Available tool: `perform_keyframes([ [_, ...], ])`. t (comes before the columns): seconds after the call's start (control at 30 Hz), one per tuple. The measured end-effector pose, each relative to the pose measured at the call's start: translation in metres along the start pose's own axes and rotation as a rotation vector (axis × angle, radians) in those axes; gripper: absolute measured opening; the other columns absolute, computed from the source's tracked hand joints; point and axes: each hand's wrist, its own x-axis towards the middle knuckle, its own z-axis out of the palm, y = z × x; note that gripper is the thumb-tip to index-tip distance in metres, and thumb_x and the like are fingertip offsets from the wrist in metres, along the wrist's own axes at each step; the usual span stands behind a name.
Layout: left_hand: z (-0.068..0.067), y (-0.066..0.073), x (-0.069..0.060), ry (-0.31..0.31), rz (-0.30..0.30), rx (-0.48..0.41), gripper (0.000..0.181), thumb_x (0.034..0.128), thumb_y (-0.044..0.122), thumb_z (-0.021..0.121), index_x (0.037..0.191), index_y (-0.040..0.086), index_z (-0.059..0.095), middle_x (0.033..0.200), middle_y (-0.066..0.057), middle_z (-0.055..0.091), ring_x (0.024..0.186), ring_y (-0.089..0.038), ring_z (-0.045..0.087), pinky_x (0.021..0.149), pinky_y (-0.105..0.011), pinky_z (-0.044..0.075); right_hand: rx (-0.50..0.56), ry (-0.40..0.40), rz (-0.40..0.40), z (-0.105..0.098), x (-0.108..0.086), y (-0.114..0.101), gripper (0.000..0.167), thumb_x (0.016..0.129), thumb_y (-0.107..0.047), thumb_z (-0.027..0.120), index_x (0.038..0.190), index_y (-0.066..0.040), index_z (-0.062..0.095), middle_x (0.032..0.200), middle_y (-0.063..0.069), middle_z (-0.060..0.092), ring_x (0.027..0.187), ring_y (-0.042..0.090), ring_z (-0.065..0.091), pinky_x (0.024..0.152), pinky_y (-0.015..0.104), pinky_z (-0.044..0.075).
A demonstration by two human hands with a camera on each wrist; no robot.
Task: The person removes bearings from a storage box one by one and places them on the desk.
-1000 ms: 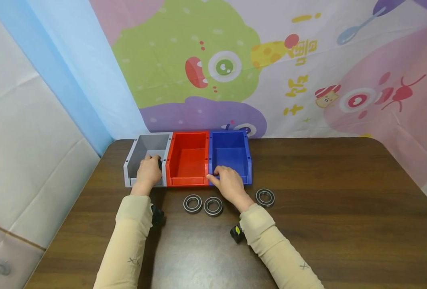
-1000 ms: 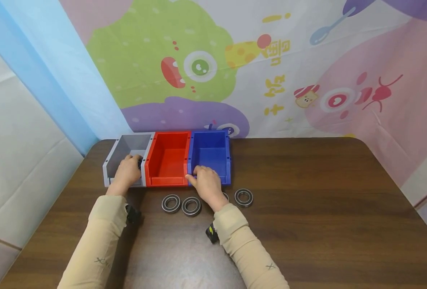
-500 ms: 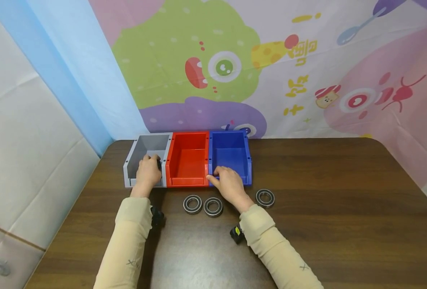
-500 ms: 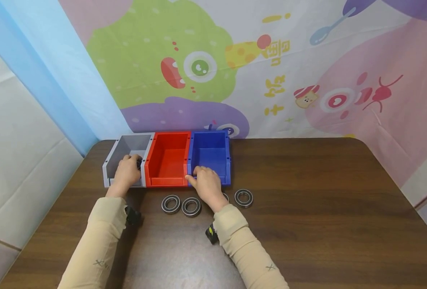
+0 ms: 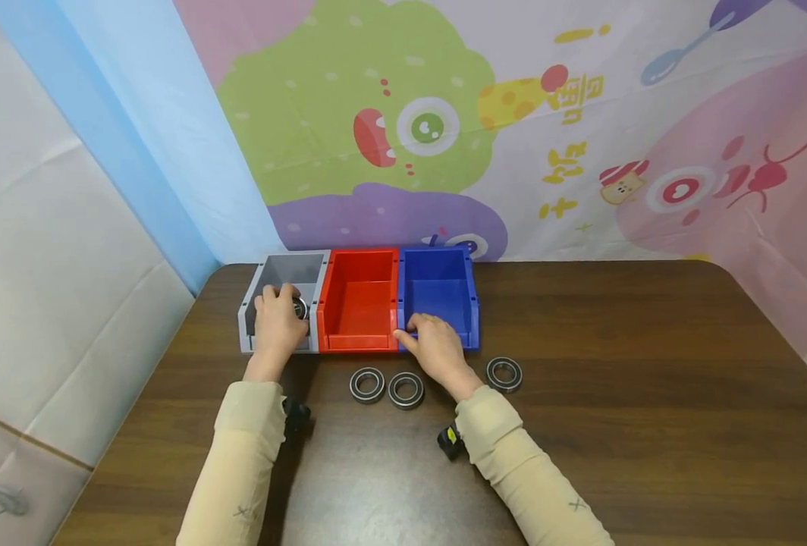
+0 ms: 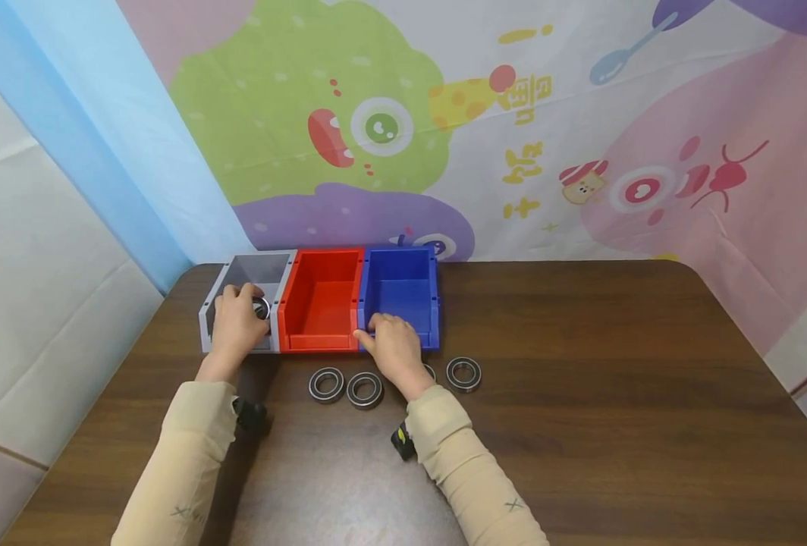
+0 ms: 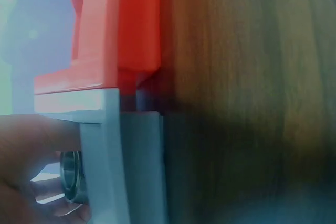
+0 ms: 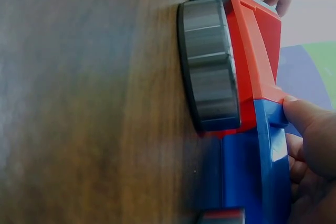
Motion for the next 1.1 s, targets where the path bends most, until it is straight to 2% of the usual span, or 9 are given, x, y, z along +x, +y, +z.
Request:
perform_keyframes([
  [0.13,-0.006,0.001,-0.006,0.022,0.02,-0.009,0.043,0.067,0.002,0.065,0.106,-0.001,0.049,0.106,-0.024,0.04,0.098,-0.041,0.037,0.078,-0.05,0.038,-0.004,0.008,-0.012,0.0,0.0,0.0,0.03,0.085,-0.038,0.06,0.086,-0.008,0.063,0.084,0.007,0.065,0.08,0.025,0.06,0.069,0.035,0.047],
  [0.33,-0.019,0.005,-0.02,0.068,0.047,-0.044,0.042,0.0666,0.003,0.067,0.103,-0.002,0.048,0.101,-0.023,0.04,0.091,-0.039,0.044,0.075,-0.049,0.041,-0.012,0.024,-0.018,0.001,-0.001,0.0,0.03,0.085,-0.038,0.06,0.086,-0.008,0.063,0.083,0.007,0.065,0.079,0.025,0.06,0.068,0.035,0.047],
  [0.47,-0.026,0.005,-0.033,0.059,0.053,-0.024,0.041,0.0662,0.006,0.069,0.101,-0.003,0.049,0.098,-0.023,0.041,0.085,-0.037,0.047,0.072,-0.047,0.042,-0.018,0.033,-0.04,0.001,-0.001,0.0,0.03,0.085,-0.038,0.06,0.084,-0.008,0.063,0.081,0.006,0.065,0.078,0.025,0.06,0.066,0.035,0.047],
  [0.6,-0.03,0.006,-0.043,-0.008,0.099,0.029,0.04,0.0668,0.012,0.07,0.097,-0.003,0.049,0.095,-0.022,0.042,0.076,-0.038,0.051,0.066,-0.047,0.045,-0.014,0.031,-0.032,0.001,-0.001,0.0,0.03,0.085,-0.038,0.06,0.085,-0.008,0.063,0.082,0.006,0.064,0.078,0.025,0.06,0.067,0.035,0.047],
  [0.8,-0.034,0.016,-0.054,-0.177,0.151,0.065,0.039,0.0669,0.02,0.071,0.095,0.0,0.052,0.09,-0.018,0.047,0.067,-0.03,0.054,0.058,-0.041,0.046,-0.013,0.024,-0.018,0.001,-0.001,0.001,0.03,0.085,-0.038,0.06,0.087,-0.008,0.063,0.084,0.007,0.065,0.079,0.025,0.059,0.069,0.035,0.048],
  [0.93,-0.028,0.021,-0.061,-0.262,0.183,0.074,0.041,0.065,0.024,0.074,0.095,0.003,0.055,0.088,-0.013,0.05,0.066,-0.025,0.054,0.056,-0.036,0.045,-0.011,0.025,-0.02,0.002,0.0,0.002,0.03,0.085,-0.038,0.06,0.087,-0.008,0.063,0.084,0.007,0.065,0.079,0.025,0.06,0.07,0.035,0.048],
  [1.1,-0.017,0.025,-0.07,-0.316,0.217,0.076,0.039,0.0651,0.024,0.075,0.095,0.006,0.057,0.087,-0.009,0.053,0.07,-0.026,0.056,0.061,-0.04,0.047,-0.008,0.024,-0.015,0.002,0.0,0.001,0.03,0.085,-0.038,0.06,0.087,-0.008,0.063,0.084,0.007,0.065,0.079,0.025,0.059,0.07,0.035,0.047],
])
